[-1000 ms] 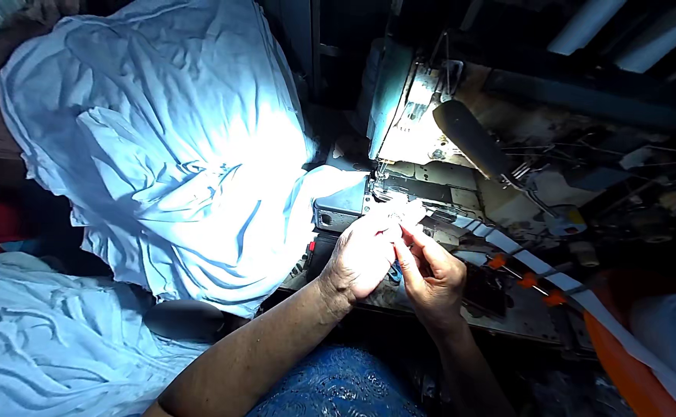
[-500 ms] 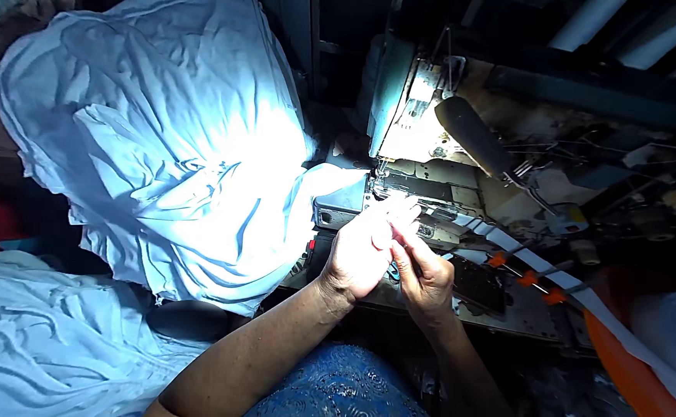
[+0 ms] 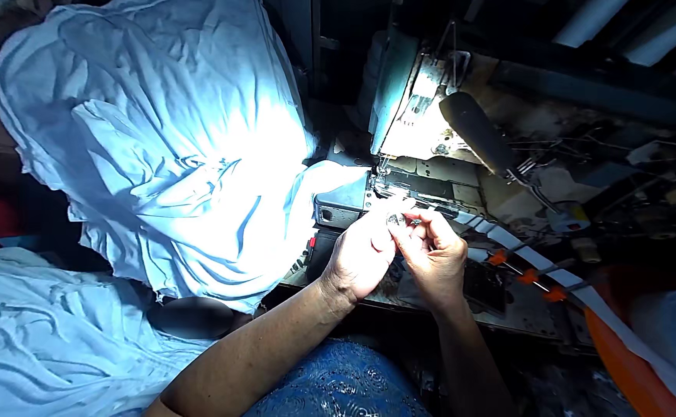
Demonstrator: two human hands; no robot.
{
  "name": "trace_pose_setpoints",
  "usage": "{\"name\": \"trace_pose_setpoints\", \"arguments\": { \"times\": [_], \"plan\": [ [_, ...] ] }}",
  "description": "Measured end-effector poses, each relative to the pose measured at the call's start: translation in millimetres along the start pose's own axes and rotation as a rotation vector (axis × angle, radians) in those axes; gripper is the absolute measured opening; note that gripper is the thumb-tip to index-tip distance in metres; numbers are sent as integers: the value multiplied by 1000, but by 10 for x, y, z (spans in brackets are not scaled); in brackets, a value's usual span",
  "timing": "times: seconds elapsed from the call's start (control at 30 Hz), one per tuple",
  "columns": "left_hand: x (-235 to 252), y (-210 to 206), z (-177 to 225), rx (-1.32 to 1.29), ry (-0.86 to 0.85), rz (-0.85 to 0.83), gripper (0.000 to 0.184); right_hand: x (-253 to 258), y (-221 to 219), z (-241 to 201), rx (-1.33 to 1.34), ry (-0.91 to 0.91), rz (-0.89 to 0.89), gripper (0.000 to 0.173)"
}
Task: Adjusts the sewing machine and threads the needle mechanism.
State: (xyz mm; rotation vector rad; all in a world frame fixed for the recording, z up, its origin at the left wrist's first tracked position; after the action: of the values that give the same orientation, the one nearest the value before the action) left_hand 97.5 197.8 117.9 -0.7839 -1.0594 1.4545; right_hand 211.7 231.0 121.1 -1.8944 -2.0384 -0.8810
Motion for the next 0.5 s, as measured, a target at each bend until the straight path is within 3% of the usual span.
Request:
{"name": "trace_pose_setpoints", "arguments": {
  "times": [0.13, 0.37, 0.5],
  "plan": [
    [-2, 22, -6, -37, 14, 90, 36, -10, -3, 22, -25, -22, 11, 22],
    [-6, 32, -19, 14, 13, 69, 37, -63, -44, -10, 45, 44, 3, 10],
    [-18, 24, 21, 63, 1, 49, 39, -119, -64, -31, 97, 72, -71, 11]
  ]
}}
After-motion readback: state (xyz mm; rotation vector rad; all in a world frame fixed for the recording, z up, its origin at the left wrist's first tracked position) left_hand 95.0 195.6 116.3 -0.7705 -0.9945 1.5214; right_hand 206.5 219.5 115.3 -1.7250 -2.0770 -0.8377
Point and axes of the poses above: each hand's wrist, its own x-axis towards the middle knuckle, its own y-axis out of the back of the hand, z = x × y, the point moved 4 cm from there along x, towards the middle knuckle, and after that the axes turned 8 degrees about -y, right-handed, at the moved point
